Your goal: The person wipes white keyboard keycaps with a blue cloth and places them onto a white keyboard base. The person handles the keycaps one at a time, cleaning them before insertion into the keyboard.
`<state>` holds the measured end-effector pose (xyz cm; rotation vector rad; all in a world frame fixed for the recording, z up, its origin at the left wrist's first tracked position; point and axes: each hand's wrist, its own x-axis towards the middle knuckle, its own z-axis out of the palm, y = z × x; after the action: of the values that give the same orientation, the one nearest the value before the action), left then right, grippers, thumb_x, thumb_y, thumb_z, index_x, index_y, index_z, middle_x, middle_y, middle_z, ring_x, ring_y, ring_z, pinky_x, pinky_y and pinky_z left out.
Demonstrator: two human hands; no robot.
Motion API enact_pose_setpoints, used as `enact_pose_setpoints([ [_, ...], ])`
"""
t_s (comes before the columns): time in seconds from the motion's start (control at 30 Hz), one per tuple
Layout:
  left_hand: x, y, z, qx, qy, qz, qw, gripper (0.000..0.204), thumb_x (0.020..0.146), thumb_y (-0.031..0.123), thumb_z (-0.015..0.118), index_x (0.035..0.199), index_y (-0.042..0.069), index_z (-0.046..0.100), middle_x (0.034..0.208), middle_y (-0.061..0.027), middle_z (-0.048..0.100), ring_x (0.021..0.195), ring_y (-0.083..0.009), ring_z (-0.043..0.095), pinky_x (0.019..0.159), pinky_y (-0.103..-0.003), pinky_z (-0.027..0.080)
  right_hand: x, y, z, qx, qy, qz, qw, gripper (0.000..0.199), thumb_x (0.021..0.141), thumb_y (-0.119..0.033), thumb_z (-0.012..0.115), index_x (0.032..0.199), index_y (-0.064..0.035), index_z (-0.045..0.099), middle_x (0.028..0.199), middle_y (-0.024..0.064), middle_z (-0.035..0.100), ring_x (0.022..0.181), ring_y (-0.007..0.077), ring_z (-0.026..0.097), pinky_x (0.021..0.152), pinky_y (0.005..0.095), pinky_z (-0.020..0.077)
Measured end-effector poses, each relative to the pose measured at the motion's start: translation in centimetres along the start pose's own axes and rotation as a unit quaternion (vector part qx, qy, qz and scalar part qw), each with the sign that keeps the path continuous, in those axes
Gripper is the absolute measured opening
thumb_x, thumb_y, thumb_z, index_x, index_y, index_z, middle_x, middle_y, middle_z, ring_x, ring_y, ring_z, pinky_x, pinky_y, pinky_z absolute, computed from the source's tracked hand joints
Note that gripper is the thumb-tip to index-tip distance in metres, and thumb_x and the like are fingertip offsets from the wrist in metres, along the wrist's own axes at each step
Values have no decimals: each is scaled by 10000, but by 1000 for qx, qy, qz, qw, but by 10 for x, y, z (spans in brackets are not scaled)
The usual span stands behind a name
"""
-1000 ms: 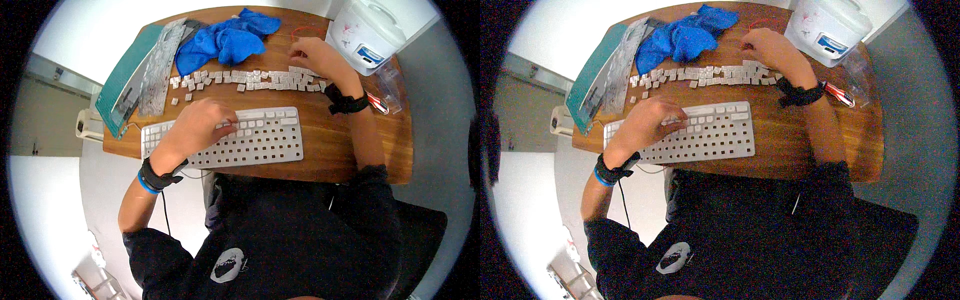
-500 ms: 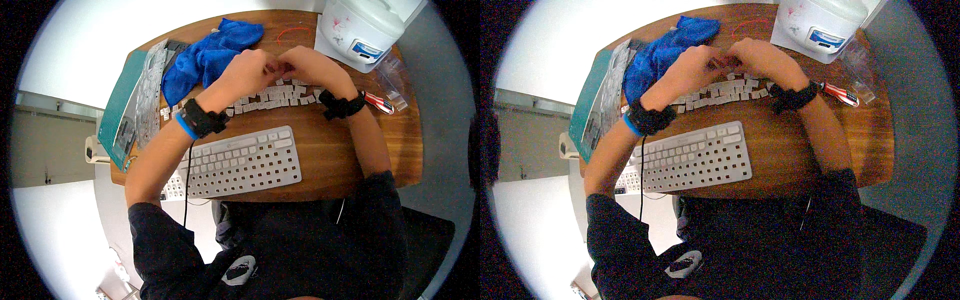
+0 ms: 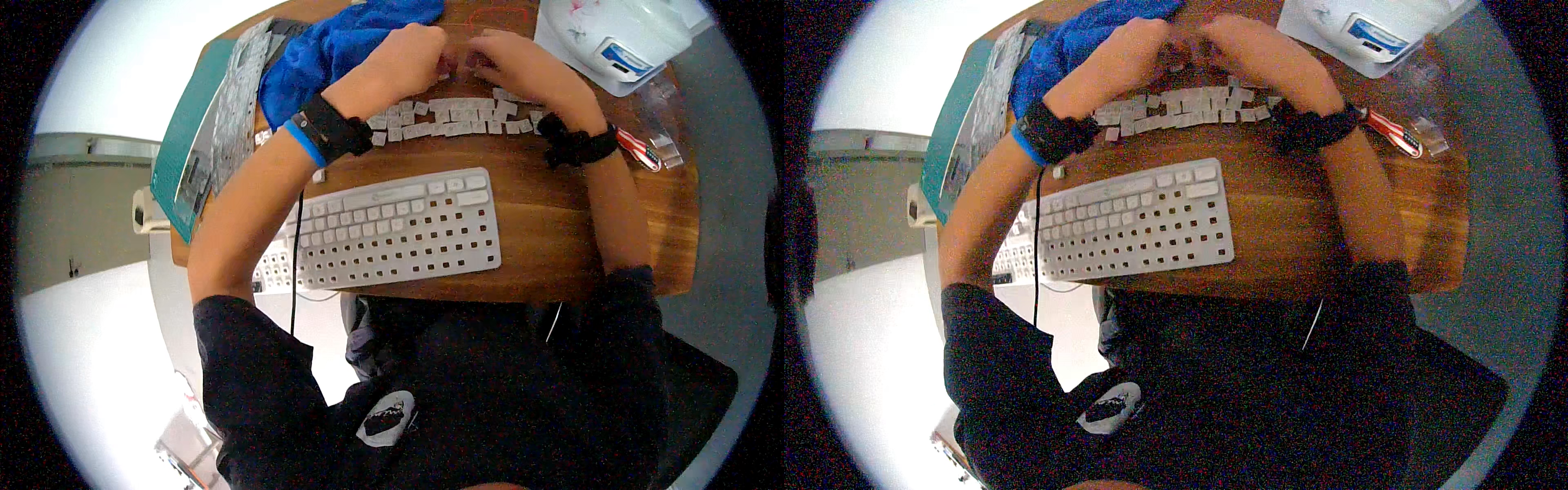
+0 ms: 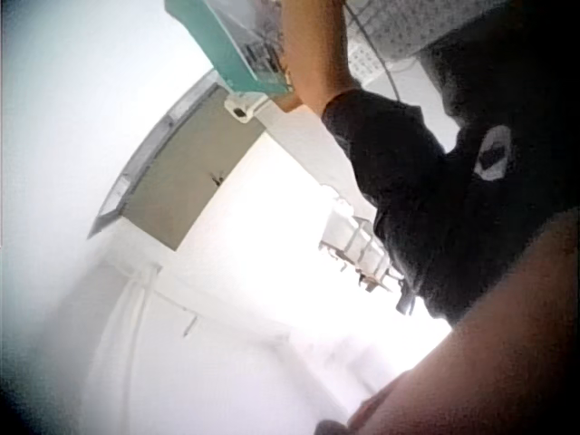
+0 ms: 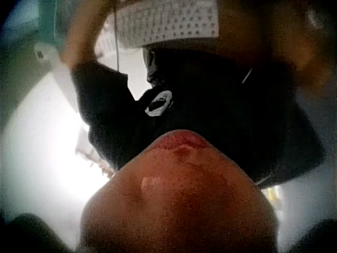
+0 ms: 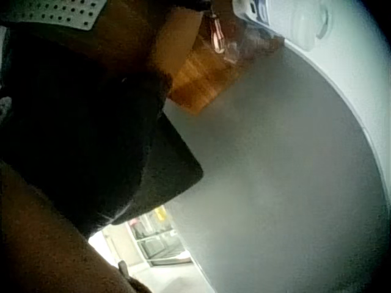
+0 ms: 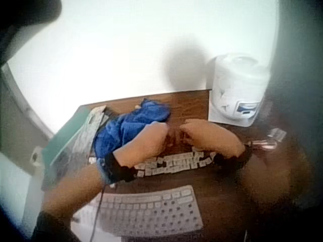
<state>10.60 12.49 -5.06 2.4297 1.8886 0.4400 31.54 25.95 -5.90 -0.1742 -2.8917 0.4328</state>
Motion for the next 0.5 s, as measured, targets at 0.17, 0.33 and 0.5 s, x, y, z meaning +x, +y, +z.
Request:
enact_pose_setpoints([
  [0.17, -6, -13, 8, -21, -3, -9, 1000, 159, 912, 142, 754, 1044, 127, 841, 979, -205, 791, 918, -436, 776, 805, -501, 647, 2, -4, -2, -44, 25, -3, 999, 186, 977, -153, 724, 1115, -29, 747, 1086, 244, 730, 1073, 456, 705, 973, 542, 575],
  [0.33, -8, -12, 5, -28, -31, 8, 999, 178, 912, 138, 766, 1076, 121, 834, 1022, -199, 786, 964, -438, 761, 840, -514, 631, 1, 9, 9, -37, 89, -41, 995, 189, 972, -141, 729, 1122, -26, 739, 1030, 247, 730, 1057, 461, 706, 978, 531, 575],
  [0.5, -11, -9, 4, -85, 57, 6, 995, 163, 913, 106, 817, 1073, 81, 801, 1038, -190, 777, 983, -398, 762, 847, -461, 626, 6, -2, 2, 22, 69, 48, 996, 219, 967, -121, 731, 1166, -29, 726, 1113, 203, 731, 1041, 427, 714, 927, 485, 585],
])
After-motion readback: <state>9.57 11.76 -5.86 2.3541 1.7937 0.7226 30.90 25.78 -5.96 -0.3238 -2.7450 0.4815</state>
